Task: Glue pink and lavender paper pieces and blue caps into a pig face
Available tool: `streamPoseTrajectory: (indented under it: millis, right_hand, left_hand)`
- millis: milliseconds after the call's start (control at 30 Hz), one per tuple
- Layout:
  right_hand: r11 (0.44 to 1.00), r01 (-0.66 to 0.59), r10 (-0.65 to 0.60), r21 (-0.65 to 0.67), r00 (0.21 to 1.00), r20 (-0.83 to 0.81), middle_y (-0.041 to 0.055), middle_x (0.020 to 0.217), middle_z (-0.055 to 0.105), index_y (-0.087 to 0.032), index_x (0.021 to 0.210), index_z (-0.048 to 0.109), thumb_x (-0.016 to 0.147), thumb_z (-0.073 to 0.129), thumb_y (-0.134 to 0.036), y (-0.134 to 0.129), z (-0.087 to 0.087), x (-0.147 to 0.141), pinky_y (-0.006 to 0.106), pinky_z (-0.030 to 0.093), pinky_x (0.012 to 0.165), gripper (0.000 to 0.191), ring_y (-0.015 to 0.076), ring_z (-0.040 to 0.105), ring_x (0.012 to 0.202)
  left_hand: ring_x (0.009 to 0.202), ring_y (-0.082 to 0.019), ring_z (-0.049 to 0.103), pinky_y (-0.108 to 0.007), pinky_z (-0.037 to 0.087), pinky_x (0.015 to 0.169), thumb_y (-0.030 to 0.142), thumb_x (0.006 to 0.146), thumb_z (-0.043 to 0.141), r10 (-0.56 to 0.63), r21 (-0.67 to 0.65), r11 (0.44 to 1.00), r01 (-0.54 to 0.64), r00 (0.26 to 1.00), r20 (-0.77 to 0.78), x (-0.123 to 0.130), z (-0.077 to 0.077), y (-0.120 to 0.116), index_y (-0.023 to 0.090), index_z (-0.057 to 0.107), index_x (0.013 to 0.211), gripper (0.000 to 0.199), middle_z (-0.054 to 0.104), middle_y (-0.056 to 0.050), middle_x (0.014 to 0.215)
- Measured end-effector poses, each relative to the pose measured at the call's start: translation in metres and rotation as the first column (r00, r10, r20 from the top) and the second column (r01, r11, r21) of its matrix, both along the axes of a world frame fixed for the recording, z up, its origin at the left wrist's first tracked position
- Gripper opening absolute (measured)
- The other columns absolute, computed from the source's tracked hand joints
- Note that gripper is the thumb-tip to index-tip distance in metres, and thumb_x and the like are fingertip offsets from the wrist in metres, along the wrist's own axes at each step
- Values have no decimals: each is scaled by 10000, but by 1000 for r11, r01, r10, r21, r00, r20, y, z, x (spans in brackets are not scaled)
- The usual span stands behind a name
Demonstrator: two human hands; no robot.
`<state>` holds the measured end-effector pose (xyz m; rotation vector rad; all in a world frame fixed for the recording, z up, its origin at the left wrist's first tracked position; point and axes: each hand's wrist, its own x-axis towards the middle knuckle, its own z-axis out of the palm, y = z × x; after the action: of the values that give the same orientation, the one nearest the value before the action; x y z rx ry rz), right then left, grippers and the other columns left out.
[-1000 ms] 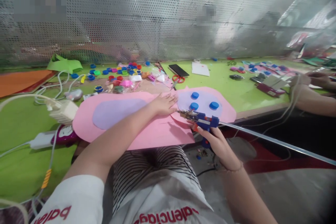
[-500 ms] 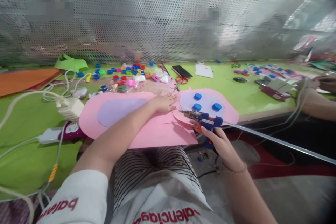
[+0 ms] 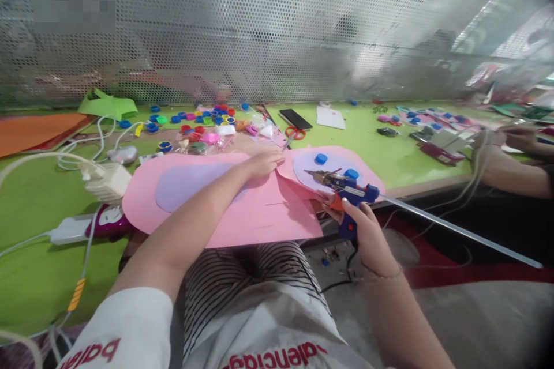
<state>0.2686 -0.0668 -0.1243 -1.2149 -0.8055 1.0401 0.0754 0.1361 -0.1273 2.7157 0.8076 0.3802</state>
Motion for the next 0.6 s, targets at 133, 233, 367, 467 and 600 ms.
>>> streamPoseTrajectory:
  millis: [133,233,367,467,600]
  right_hand:
    - [994,55,-48,94,996,-73,2,649,661,-228,790,648,767,620,-375,4,3,4,436,490,921,151,233,670,864]
    - [994,65,-53,93,991,-124,12,646,659,-231,744,651,781,584,-382,6,4,7,452,457,965,170,247,660,910]
    - [985,48,-6,165,969,-247,22,827,696,-226,769,662,767,593,-368,8,6,8,442,417,1015,159,255,600,1061]
    - [984,41,10,176,959,-283,19,907,699,-227,796,660,771,586,-363,10,9,7,430,401,1030,156,246,578,1099]
    - [985,45,8,168,953,-304,8,904,705,-227,789,662,766,577,-355,11,10,7,432,386,1039,155,249,567,1115]
  left_hand:
    - [1062,-174,548,-309,396,941,211,863,386,-36,43,999,29,983,180,-6,-3,12,164,626,1044,305,628,-75,1144]
    - [1022,-171,565,-308,419,902,129,805,433,-60,44,998,51,970,237,-7,-6,16,166,651,978,281,647,-62,1094]
    - [1009,-165,576,-314,431,892,53,761,423,-45,9,999,45,950,310,-6,-10,19,171,665,952,330,664,-49,1064]
    - [1021,-166,576,-327,428,909,43,754,420,-31,-23,999,41,944,329,-5,-13,18,180,666,973,356,666,-39,1068]
    - [1006,-172,585,-332,430,907,43,753,425,-28,-21,999,36,951,307,-5,-15,18,159,669,977,351,673,-57,1048]
